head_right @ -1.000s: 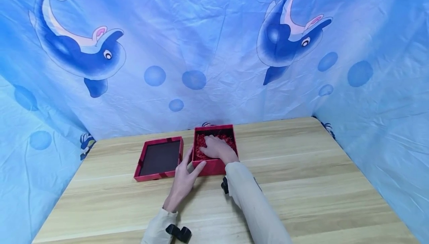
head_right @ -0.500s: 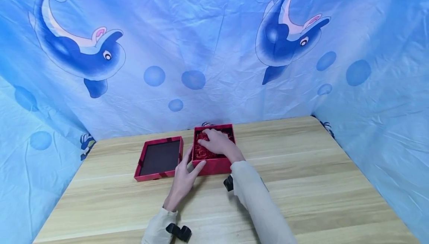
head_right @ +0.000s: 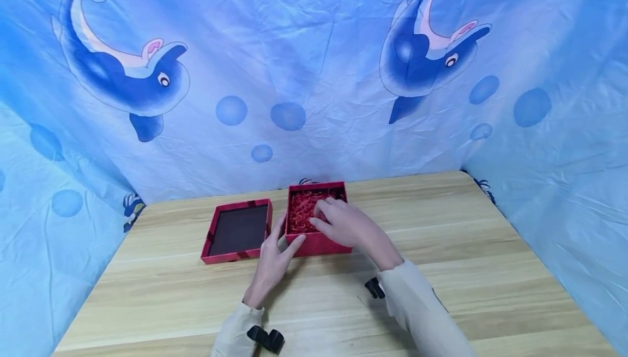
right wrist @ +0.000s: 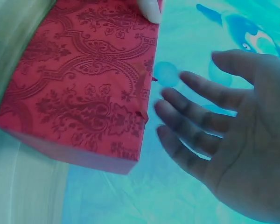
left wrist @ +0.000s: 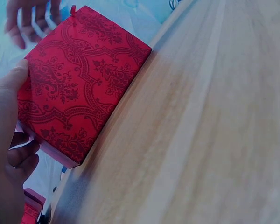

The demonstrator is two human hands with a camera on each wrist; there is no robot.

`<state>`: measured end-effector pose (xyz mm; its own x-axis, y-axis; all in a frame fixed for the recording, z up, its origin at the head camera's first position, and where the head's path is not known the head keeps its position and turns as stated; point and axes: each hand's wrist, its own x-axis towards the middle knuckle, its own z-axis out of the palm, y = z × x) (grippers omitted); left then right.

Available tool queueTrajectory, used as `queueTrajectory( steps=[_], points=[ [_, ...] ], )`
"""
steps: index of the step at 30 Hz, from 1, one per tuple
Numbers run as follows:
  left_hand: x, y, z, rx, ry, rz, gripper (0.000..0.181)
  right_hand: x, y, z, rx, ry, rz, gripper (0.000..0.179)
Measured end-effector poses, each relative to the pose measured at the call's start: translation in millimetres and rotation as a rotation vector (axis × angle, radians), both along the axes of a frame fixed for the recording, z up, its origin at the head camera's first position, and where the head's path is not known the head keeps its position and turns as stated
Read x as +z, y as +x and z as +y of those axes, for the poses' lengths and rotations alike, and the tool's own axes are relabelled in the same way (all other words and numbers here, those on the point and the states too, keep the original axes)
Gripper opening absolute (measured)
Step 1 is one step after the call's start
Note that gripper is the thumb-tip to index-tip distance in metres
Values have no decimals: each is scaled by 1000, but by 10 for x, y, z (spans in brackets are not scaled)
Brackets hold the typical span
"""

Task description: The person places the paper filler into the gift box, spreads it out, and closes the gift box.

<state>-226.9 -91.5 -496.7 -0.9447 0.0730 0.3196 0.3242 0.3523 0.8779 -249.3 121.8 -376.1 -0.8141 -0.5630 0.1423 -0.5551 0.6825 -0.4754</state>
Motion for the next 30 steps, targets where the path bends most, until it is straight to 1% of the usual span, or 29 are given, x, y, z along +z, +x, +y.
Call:
queueTrajectory(
  steps=[3,6,8,10,12,14,15,16,18,21,23,25,27,28,30],
  points=[
    [6,-3,-8,8,-6,6,83,-83,79,-10,16,55,29,23],
    [7,-7,-28,22,-25,17,82,-193,89,-89,35,103,38,34],
    [5,-10,-39,20,-39,29,82,-274,51,-152,25,134,-1,41],
    [3,-13,-47,8,-45,51,81,-322,5,-211,-3,177,-56,51],
    [-1,-14,-52,-2,-43,70,80,-330,-41,-259,-26,215,-119,63],
    [6,-12,-51,-2,-35,77,80,-290,-63,-290,-30,236,-162,69],
    [11,-10,-49,-2,-31,78,80,-257,-66,-294,-25,242,-171,68],
    [15,-10,-47,-1,-25,70,80,-220,-68,-288,-17,237,-178,63],
    [23,-9,-36,3,-13,45,81,-143,-57,-258,-4,210,-157,46],
    [26,-10,-15,4,-6,18,82,-50,-31,-200,-18,138,-70,19],
    [19,-13,-6,11,-9,5,83,-25,-33,-187,-35,78,6,12],
    [10,-14,-1,15,-13,0,83,-35,-58,-200,-58,26,58,9],
    [2,-12,-2,16,-14,-3,83,-87,-114,-238,-57,-13,60,8],
    [-1,-12,-3,15,-14,-5,83,-124,-151,-264,-50,-24,34,8],
    [-2,-9,-6,16,-11,-7,83,-208,-227,-319,-28,-17,-48,12]
  ],
)
